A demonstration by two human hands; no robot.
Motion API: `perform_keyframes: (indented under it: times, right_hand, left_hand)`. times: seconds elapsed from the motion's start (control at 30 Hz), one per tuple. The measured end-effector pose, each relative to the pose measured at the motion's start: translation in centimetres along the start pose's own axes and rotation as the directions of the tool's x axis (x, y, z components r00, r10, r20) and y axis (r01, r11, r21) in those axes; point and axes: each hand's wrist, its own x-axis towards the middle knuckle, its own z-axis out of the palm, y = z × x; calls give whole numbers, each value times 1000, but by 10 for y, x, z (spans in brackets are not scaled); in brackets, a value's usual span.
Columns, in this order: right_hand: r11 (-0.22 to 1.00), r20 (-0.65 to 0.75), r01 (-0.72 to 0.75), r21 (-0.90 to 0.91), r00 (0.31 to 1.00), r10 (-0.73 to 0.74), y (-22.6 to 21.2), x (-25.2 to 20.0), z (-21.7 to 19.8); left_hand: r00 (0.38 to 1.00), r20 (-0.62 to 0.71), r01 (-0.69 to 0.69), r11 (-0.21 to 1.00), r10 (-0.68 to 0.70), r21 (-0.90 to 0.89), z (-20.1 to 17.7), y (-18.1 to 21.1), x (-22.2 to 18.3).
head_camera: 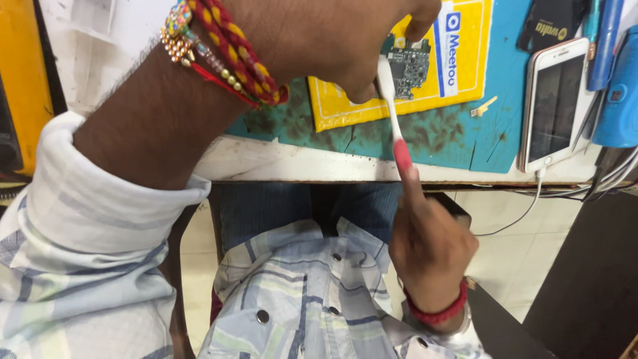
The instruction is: The person manipulates a mobile phone screen and battery, then cleans a mobile phone motherboard using a toothbrush at a workbench.
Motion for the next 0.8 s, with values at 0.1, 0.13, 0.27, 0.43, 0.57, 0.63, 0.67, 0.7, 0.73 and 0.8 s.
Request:
perform_keyframes:
  times: [0.1, 0.13, 0.27, 0.43, 0.57, 0.63, 0.67, 0.7, 0.73, 0.8]
  right_hand:
    - [999, -28, -48, 26, 998, 49, 3, -10, -2]
    - [998, -45, -53, 12, 998, 54, 6, -10, -2]
    - [998, -80, -51, 19, 995, 53, 18, -1, 11]
    - [993, -54, -113, 25, 992, 114, 1, -21, 6]
    - [992, -87, -84, 99, 992, 92, 10, -10, 9]
    - [995, -69, -70, 70, 995, 74, 15, -3, 15]
    - [996, -65, -60, 59, 996, 63, 16, 0, 17]
    - [998, -65, -54, 40, 996, 57, 14, -2, 16]
    - [999, -68, -49, 17, 996, 50, 11, -7, 12]
    - [998, -61, -64, -9, 996, 63, 6, -17, 8]
  left_hand:
    - [999, -15, 40, 999, -39, 22, -5, 5, -4]
    - [998, 18, 56, 998, -56, 13, -7, 6, -3]
    - [996, 62, 60, 998, -61, 10, -11, 7, 0]
    - [998, 21, 52, 998, -53, 24, -11, 8, -4]
    - [991, 89, 98, 995, -98, 0, -14, 7, 2]
    - [989, 96, 114, 993, -112, -12, -13, 10, -1]
    - [993, 73, 94, 996, -95, 10, -14, 10, -1]
    - [996, 50, 74, 997, -76, 32, -15, 10, -1]
    - [996, 49, 77, 996, -79, 42, -16, 9, 0]
    - [994, 54, 88, 995, -91, 56, -16, 11, -1]
